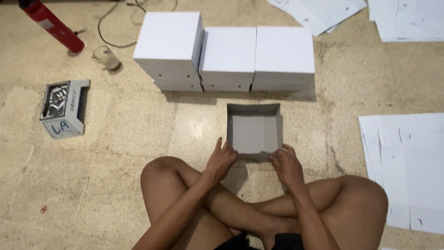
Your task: The person assembles a rigid cardboard box by folding a flat cardboard template by hand, then smoothing the folds and tucking in the flaps.
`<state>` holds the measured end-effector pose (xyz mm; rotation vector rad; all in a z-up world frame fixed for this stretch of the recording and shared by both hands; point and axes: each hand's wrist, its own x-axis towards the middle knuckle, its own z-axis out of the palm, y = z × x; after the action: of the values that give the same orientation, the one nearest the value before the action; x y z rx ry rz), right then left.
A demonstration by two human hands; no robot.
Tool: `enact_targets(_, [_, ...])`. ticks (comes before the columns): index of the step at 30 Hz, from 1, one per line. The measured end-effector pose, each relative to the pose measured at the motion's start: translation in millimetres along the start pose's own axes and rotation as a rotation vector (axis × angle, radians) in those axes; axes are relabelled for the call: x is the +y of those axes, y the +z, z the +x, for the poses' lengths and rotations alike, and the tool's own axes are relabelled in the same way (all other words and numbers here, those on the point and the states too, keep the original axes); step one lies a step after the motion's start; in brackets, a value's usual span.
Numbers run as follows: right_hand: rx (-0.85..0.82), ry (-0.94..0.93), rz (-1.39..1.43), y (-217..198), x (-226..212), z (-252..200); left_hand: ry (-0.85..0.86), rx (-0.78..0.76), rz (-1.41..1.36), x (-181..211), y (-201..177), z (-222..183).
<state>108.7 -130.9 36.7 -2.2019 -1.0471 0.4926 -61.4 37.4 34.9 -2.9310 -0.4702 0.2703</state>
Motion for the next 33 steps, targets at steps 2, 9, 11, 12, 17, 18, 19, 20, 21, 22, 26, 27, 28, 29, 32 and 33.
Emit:
enact_targets(2, [-0.028,0.024,-0.014,-4,-6,2,-0.049,0.051,-0.047,-4,1,-1])
enact_targets(9, [0.027,-0.094,-0.121,1,-1,7,-0.086,0.295,0.016,1,14,4])
enact_targets(11, [0.029,-0.060,-0.046,-4,-12,1,-0.115,0.229,-0.096,0,1,-2])
enact_targets(12, [0.036,-0.034,0.023,-8,-17,0,-0.147,0.173,-0.209,-1,-6,-4])
enact_targets(17, [0.104,0.064,0.334,1,19,12,-0.467,0.182,-1.032,-8,-8,-3])
enact_targets(18, [-0.009,0.156,0.369,4,35,17,-0.521,0.149,-1.150,-10,-4,-7])
enact_targets(19, [-0.011,0.153,0.369,3,38,19,-0.524,0.150,-1.150,-12,10,-3])
enact_targets(20, [-0.112,0.113,0.290,0,40,23,-0.497,0.124,-1.149,-13,24,2])
enact_targets(21, [-0.213,0.074,0.209,-4,43,27,-0.469,0.098,-1.149,-14,37,8])
enact_targets(22, [-0.208,0.063,0.206,-6,42,28,-0.469,0.111,-1.147,-13,47,12])
enact_targets(26, [-0.134,0.110,0.235,3,44,30,-0.428,0.087,-1.200,-15,47,19])
enact_targets(27, [-0.095,0.119,0.271,10,47,29,-0.411,0.054,-1.194,-15,37,18])
enact_targets(28, [-0.101,0.115,0.267,9,45,33,-0.418,0.057,-1.198,-17,41,23])
enact_targets(29, [-0.097,0.108,0.242,8,43,37,-0.437,0.042,-1.165,-18,44,28])
enact_targets(32, [-0.118,0.146,0.237,7,40,26,-0.475,0.012,-1.135,-17,71,30])
enact_targets(33, [-0.144,0.166,0.238,2,38,29,-0.503,0.026,-1.151,-19,80,36])
